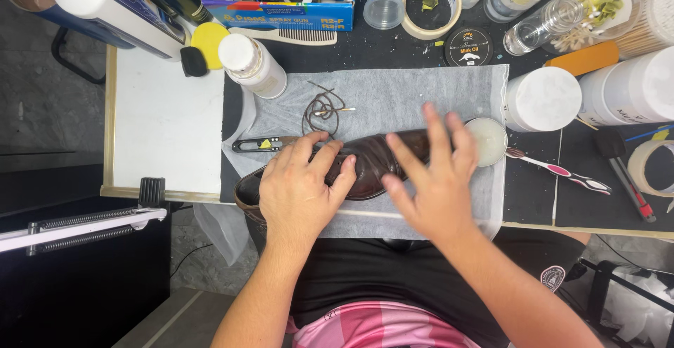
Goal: The person removes the laces from a brown leather shoe, wipes the shoe with a cloth, applies a white cream with fingers and a toothbrush, and then places the shoe on a shelf. The laces are set aside on the work surface.
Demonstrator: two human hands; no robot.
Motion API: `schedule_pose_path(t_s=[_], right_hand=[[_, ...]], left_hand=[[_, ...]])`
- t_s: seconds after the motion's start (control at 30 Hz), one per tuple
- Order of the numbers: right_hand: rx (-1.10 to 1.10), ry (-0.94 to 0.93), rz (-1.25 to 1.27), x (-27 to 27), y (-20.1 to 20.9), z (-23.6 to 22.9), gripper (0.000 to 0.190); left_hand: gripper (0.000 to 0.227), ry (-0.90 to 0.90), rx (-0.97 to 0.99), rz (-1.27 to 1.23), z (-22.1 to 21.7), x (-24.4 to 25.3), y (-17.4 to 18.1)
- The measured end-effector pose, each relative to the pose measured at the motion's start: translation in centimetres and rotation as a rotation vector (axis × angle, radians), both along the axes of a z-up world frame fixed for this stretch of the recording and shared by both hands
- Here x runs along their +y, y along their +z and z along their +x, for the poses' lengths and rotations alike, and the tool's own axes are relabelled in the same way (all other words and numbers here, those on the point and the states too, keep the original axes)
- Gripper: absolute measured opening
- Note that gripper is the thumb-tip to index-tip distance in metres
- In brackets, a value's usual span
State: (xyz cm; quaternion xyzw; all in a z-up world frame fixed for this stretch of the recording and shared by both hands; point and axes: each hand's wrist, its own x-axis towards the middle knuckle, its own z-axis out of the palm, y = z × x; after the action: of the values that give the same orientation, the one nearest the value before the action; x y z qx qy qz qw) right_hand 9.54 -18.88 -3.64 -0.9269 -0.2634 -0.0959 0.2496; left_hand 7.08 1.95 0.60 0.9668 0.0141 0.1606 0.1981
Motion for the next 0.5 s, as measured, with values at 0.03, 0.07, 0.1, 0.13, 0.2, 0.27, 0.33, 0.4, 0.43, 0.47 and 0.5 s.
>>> schedule_pose_path(t_s=[0.03,0.07,0.1,0.13,0.2,0.27,0.33,0.4,0.43,0.47,0.5], right_hand=[[0.011,0.016,-0.007,0.2,0.0,-0.5,0.055],[-0.011,0.02,-0.016,0.0,0.1,-1.2,0.054],[-0.033,0.024,-0.026,-0.3,0.3,-1.9,0.054],[-0.064,0.034,-0.033,-0.6,0.3,-1.9,0.054],[-0.046,-0.054,-0.024,-1.3,0.1,-0.8,0.051],[-0.032,-0.085,-0.019,-1.3,-0.2,-0.4,0.049],[-0.037,-0.067,-0.007,-0.7,-0.5,-0.6,0.049],[-0.064,-0.005,0.006,-0.6,-0.4,-1.3,0.052],[-0.081,0.023,0.013,-0.6,-0.4,-1.4,0.053],[-0.079,-0.013,0.022,-1.2,-0.5,-1.2,0.05],[-0.078,-0.049,0.031,-1.8,-0.6,-0.7,0.047]], left_hand=[[0.026,0.009,0.004,-0.009,0.1,0.1,0.0],[0.026,0.012,0.012,-0.021,0.2,0.2,0.0],[0.026,0.015,0.02,-0.033,0.3,0.3,0.1],[0.026,0.014,0.009,-0.03,0.5,0.3,0.1],[0.026,0.018,-0.004,-0.025,0.3,0.2,0.2],[0.026,0.015,0.016,-0.03,0.2,0.2,0.0],[0.025,0.024,0.025,-0.035,0.1,0.1,0.0],[0.026,0.038,0.016,-0.044,0.4,0.2,0.1],[0.025,0.04,0.015,-0.043,0.7,0.4,0.1],[0.025,0.039,0.024,-0.049,0.8,0.5,0.1],[0.025,0.038,0.033,-0.056,0.8,0.6,0.1]])
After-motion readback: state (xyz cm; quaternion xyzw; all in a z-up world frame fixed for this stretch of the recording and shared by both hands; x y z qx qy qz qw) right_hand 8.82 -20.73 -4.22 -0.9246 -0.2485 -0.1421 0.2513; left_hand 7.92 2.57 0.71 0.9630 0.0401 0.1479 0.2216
